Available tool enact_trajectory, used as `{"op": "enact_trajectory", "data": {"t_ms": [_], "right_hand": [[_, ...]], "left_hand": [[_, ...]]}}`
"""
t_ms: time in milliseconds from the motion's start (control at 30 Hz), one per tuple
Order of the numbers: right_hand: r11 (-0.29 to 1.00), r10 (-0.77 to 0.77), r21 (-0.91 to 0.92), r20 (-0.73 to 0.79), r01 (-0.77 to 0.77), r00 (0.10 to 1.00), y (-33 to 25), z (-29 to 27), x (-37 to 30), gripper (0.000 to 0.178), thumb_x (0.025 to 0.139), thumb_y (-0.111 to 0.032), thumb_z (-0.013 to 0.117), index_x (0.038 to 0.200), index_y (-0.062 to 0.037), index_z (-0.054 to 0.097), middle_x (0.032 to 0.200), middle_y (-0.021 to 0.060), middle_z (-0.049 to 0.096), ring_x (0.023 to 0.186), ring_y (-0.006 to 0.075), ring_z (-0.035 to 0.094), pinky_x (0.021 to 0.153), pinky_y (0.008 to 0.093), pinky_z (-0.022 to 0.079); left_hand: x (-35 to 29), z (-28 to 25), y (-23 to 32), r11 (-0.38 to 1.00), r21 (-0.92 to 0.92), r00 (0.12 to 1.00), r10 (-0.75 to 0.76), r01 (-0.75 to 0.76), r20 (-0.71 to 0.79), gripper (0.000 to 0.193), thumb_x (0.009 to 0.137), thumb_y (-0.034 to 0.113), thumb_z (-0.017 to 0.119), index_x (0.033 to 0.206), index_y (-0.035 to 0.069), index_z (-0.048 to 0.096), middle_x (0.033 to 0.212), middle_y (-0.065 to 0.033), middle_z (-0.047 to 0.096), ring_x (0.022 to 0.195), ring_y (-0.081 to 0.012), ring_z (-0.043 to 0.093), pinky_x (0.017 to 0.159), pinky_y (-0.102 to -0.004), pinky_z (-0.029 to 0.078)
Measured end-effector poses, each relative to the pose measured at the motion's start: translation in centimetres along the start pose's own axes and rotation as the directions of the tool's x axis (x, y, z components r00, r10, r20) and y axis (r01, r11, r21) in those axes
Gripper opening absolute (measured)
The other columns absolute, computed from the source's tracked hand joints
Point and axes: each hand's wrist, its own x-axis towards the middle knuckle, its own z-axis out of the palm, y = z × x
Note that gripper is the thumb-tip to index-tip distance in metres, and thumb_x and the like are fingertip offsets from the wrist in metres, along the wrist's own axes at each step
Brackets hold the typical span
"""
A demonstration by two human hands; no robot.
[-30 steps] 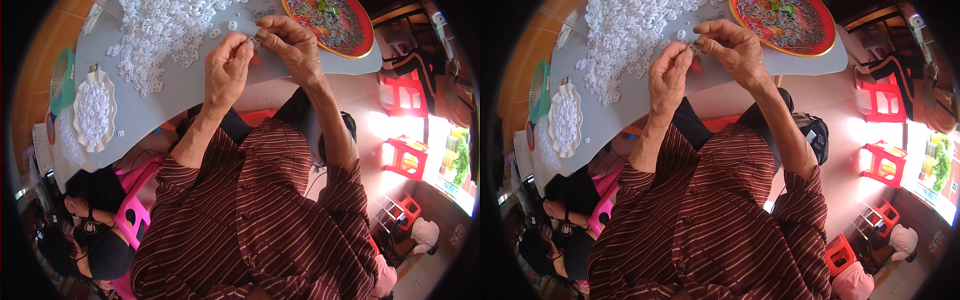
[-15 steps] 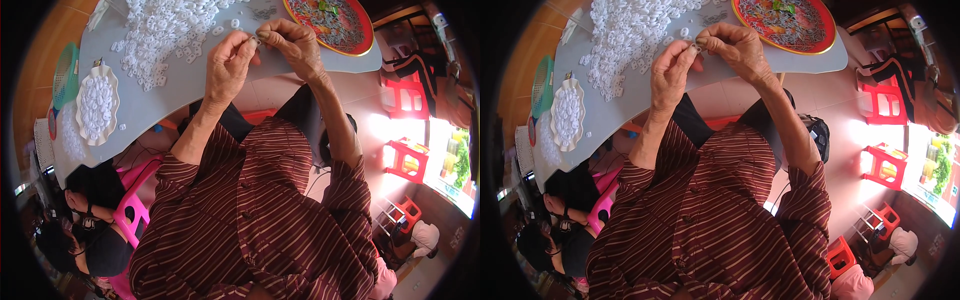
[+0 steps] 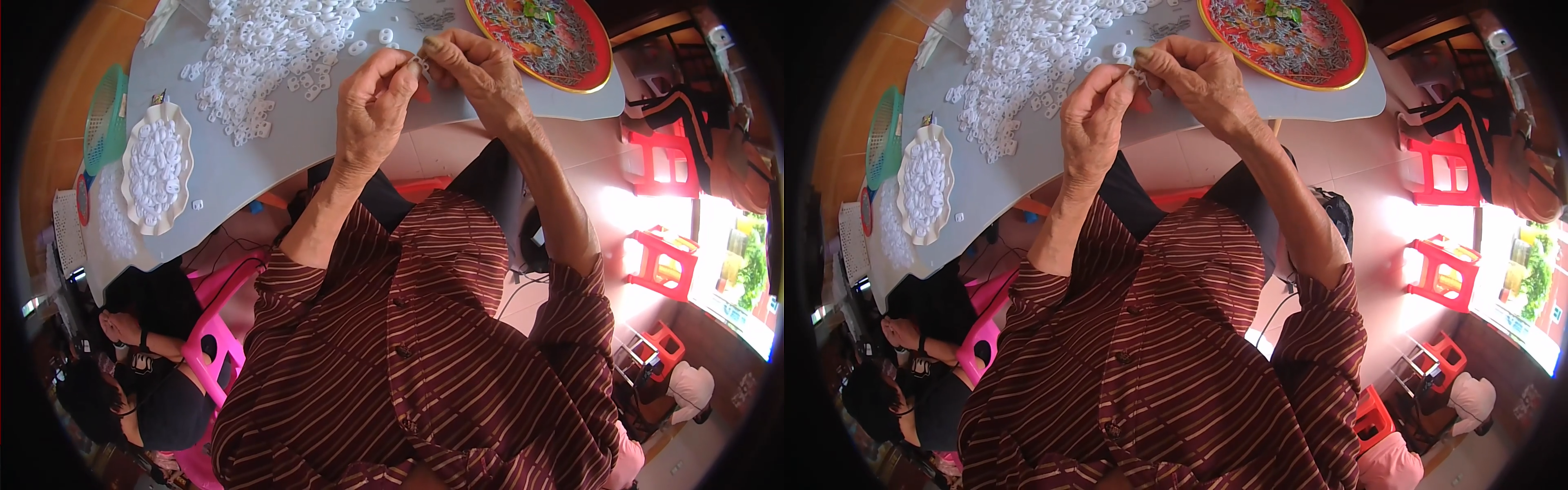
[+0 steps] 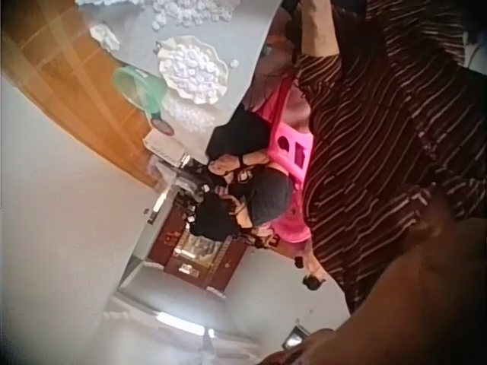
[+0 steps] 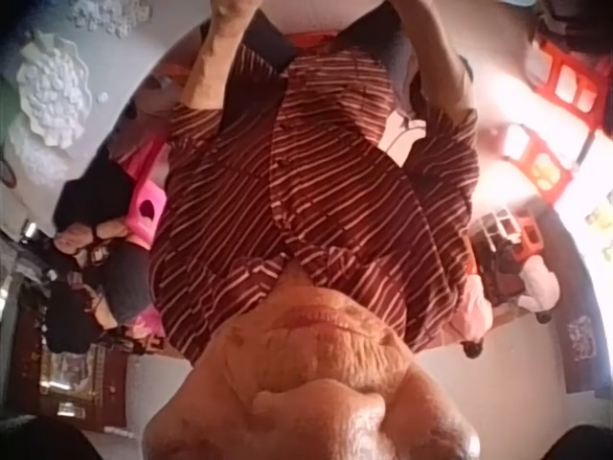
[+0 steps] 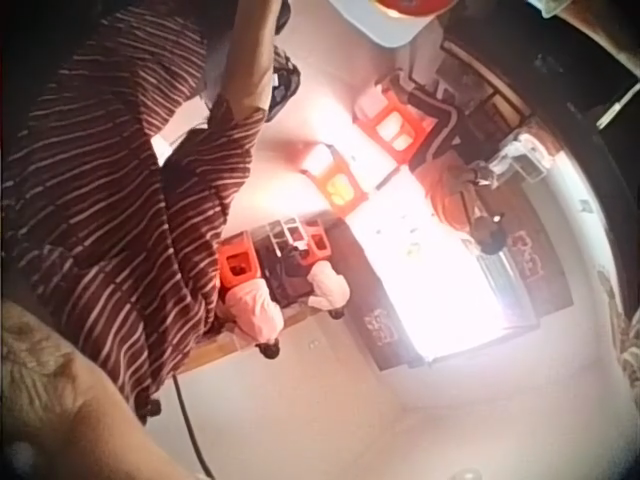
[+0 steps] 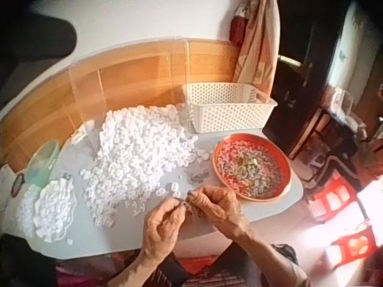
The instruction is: Assembling small white plastic components at a table.
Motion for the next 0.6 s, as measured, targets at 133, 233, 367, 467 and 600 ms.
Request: {"op": "enact_trajectory", "data": {"t_ms": [133, 233, 367, 467, 600], "right_hand": [[0.997, -0.055, -0.065, -0.064, 0.050, 0.996, 0.0, 0.3, -0.3, 0.023, 0.088, -0.026, 0.065, 0.086, -0.0030, 0.066, 0.068, -0.0038, 0.057, 0.063, 0.0034, 0.048, 0.058, 0.0204, 0.042], [0.992, -0.094, -0.086, -0.076, 0.087, 0.993, 0.7, 0.4, -0.4, 0.022, 0.088, -0.025, 0.065, 0.087, -0.0029, 0.065, 0.069, -0.0035, 0.058, 0.062, 0.0033, 0.048, 0.058, 0.0204, 0.043], [0.990, -0.140, 0.002, -0.136, 0.142, 0.981, 0.4, 1.5, -0.9, 0.021, 0.088, -0.023, 0.065, 0.085, -0.0020, 0.065, 0.067, -0.0025, 0.059, 0.059, 0.0031, 0.047, 0.056, 0.0199, 0.042], [0.988, -0.124, -0.115, -0.230, 0.099, 0.965, 1.1, 1.9, -0.9, 0.020, 0.088, -0.021, 0.065, 0.085, -0.0007, 0.065, 0.065, -0.0024, 0.058, 0.059, 0.0032, 0.048, 0.055, 0.0192, 0.042], [0.982, -0.188, -0.048, -0.150, 0.182, 0.971, 1.3, 1.7, -1.0, 0.020, 0.089, -0.020, 0.064, 0.089, -0.0005, 0.064, 0.071, -0.0020, 0.060, 0.068, 0.0029, 0.051, 0.063, 0.0192, 0.044]], "left_hand": [[-0.2, 0.0, 0.0, 0.990, -0.115, 0.997, -0.081, 0.079, -0.007, 0.014, 0.091, 0.012, 0.057, 0.088, -0.002, 0.059, 0.069, 0.0007, 0.056, 0.063, -0.0045, 0.050, 0.057, -0.0192, 0.041], [-0.2, 0.0, -0.2, 0.987, -0.119, 0.994, -0.111, 0.110, 0.005, 0.015, 0.091, 0.013, 0.057, 0.088, -0.002, 0.060, 0.069, 0.0011, 0.057, 0.063, -0.0038, 0.049, 0.057, -0.0188, 0.040], [-0.2, -0.4, -0.2, 0.987, -0.062, 0.987, -0.144, 0.148, 0.067, 0.020, 0.093, 0.016, 0.055, 0.096, -0.003, 0.061, 0.078, -0.0038, 0.062, 0.073, -0.0075, 0.055, 0.070, -0.0198, 0.043], [0.0, -0.1, -0.4, 0.987, -0.115, 0.993, -0.108, 0.114, 0.052, 0.020, 0.093, 0.016, 0.055, 0.097, -0.002, 0.061, 0.078, -0.0034, 0.061, 0.072, -0.0068, 0.054, 0.068, -0.0192, 0.042], [0.0, -0.3, -0.3, 0.985, -0.141, 0.995, -0.094, 0.098, 0.034, 0.016, 0.093, 0.015, 0.056, 0.092, 0.000, 0.060, 0.070, 0.0016, 0.058, 0.065, -0.0036, 0.048, 0.058, -0.0191, 0.040]]}}
